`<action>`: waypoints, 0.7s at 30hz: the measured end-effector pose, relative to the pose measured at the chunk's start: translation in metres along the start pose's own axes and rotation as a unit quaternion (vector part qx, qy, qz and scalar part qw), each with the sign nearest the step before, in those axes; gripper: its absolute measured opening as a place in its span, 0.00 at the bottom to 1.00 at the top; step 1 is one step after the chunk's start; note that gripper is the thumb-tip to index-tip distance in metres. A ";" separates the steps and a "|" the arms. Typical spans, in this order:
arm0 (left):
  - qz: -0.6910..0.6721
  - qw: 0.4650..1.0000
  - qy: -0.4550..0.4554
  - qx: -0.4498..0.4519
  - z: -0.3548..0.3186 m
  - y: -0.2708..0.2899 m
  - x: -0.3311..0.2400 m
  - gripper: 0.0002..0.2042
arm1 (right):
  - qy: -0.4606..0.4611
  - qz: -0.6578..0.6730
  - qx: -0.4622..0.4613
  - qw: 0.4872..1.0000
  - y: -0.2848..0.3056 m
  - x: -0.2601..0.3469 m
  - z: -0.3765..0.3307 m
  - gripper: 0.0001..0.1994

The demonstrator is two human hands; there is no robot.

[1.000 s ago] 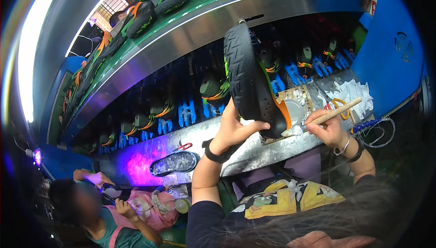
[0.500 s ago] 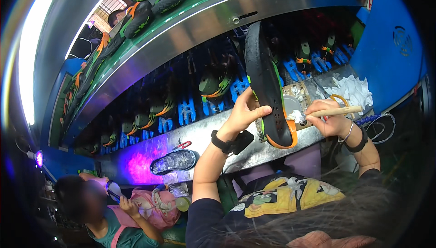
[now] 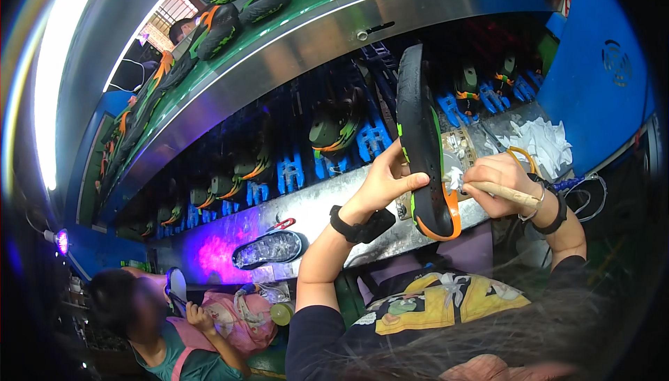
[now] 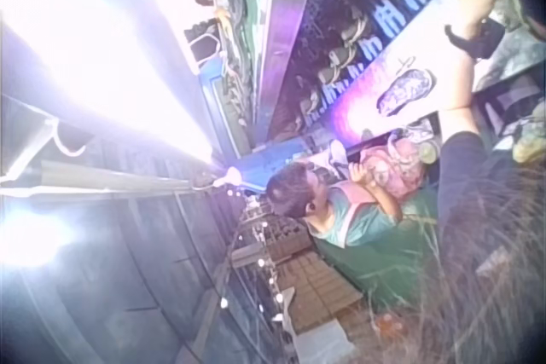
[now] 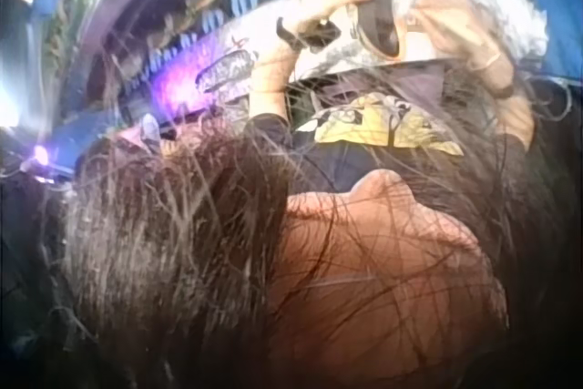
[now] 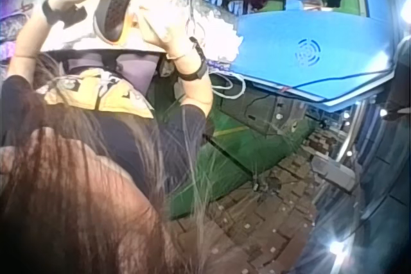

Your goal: Applying adhesive to the edges of shoe soles using a brush.

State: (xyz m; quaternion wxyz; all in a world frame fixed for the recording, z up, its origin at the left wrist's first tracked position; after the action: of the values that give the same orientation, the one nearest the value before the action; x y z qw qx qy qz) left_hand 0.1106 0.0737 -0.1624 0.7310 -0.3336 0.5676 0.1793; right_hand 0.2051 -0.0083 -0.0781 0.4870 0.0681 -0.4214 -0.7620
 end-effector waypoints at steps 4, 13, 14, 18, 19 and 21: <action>0.023 0.999 0.011 0.019 -0.002 -0.008 0.000 0.32 | 0.032 -0.056 -0.036 0.997 0.012 0.004 0.009 0.08; 0.009 0.997 0.049 0.059 -0.004 -0.030 0.010 0.36 | 0.058 -0.130 -0.105 0.984 0.034 -0.008 0.013 0.09; 0.009 0.997 0.049 0.060 -0.003 -0.032 0.011 0.36 | 0.055 -0.139 -0.109 0.983 0.035 -0.010 0.011 0.09; 0.029 0.995 0.068 0.059 0.006 -0.035 0.016 0.34 | 0.062 -0.153 -0.153 0.974 0.052 -0.009 -0.004 0.10; 0.045 0.996 0.058 0.050 0.009 -0.038 0.013 0.32 | 0.063 -0.149 -0.177 0.971 0.064 -0.005 -0.010 0.10; 0.007 0.996 0.089 0.003 0.011 -0.023 0.023 0.29 | 0.055 -0.173 -0.228 0.957 0.088 0.008 -0.029 0.10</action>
State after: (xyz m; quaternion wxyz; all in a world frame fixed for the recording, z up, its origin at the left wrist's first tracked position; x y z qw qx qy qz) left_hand 0.1393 0.0621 -0.1766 0.6771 -0.3418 0.6337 0.1523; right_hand 0.2762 -0.0465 -0.0320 0.3725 0.0695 -0.1908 -0.9056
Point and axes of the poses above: each hand's wrist, its own z-axis towards the middle knuckle, its own y-axis out of the back of the hand, x = y × z, the point moved 10 cm from there along z, towards the middle knuckle, and after that the axes turned 4 degrees about -z, right-handed, at the moved point
